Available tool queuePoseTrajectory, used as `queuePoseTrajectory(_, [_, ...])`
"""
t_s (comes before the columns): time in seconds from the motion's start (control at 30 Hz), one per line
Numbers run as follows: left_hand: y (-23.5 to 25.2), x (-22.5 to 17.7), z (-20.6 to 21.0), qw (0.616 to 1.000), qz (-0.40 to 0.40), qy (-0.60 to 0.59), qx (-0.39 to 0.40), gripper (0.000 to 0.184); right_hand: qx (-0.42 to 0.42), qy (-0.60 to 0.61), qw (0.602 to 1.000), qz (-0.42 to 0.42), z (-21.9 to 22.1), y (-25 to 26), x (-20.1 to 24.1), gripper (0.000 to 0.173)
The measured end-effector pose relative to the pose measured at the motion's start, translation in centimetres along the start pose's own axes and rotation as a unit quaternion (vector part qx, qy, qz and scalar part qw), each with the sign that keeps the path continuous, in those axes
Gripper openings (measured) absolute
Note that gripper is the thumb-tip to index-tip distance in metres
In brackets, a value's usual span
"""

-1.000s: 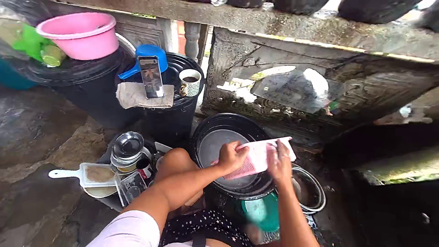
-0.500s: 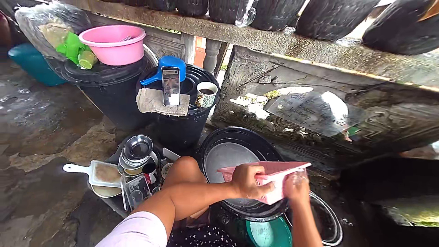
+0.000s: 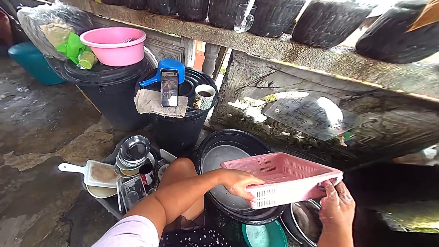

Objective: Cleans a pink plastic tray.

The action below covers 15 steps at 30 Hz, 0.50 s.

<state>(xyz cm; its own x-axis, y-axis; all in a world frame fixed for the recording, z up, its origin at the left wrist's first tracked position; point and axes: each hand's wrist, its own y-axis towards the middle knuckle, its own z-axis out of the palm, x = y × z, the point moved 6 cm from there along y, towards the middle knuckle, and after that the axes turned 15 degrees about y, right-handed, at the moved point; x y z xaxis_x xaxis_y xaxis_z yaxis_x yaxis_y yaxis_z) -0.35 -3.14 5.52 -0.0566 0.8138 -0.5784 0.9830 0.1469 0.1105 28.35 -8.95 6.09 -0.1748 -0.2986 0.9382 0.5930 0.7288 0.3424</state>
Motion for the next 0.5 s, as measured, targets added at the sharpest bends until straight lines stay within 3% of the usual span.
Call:
queuePoseTrajectory(0.1, [-0.3, -0.2, 0.6, 0.998, 0.025, -0.032, 0.046, 0.098, 0.011, -0.027, 0.999, -0.016, 1.2, -0.7, 1.0, 0.043])
queuePoseTrajectory(0.17, [0.5, 0.5, 1.4, 0.992, 0.0, -0.12, 0.022, 0.109, 0.051, -0.052, 0.997, -0.016, 2.5, -1.8, 1.2, 0.045])
queuePoseTrajectory(0.27, [4.1, 2.9, 2.9, 0.958, -0.026, -0.252, -0.136, 0.074, 0.102, -0.085, 0.991, -0.003, 6.1, -4.0, 0.4, 0.031])
queuePoseTrajectory(0.37, [6.3, 3.7, 2.3, 0.961, -0.041, -0.193, -0.194, 0.028, 0.118, -0.221, 0.966, -0.061, 9.5, -6.1, 1.2, 0.033])
queuePoseTrajectory(0.5, [6.7, 2.4, -2.5, 0.936, -0.099, -0.226, -0.25, 0.018, 0.112, -0.312, 0.929, -0.164, 11.8, -5.7, 5.3, 0.038])
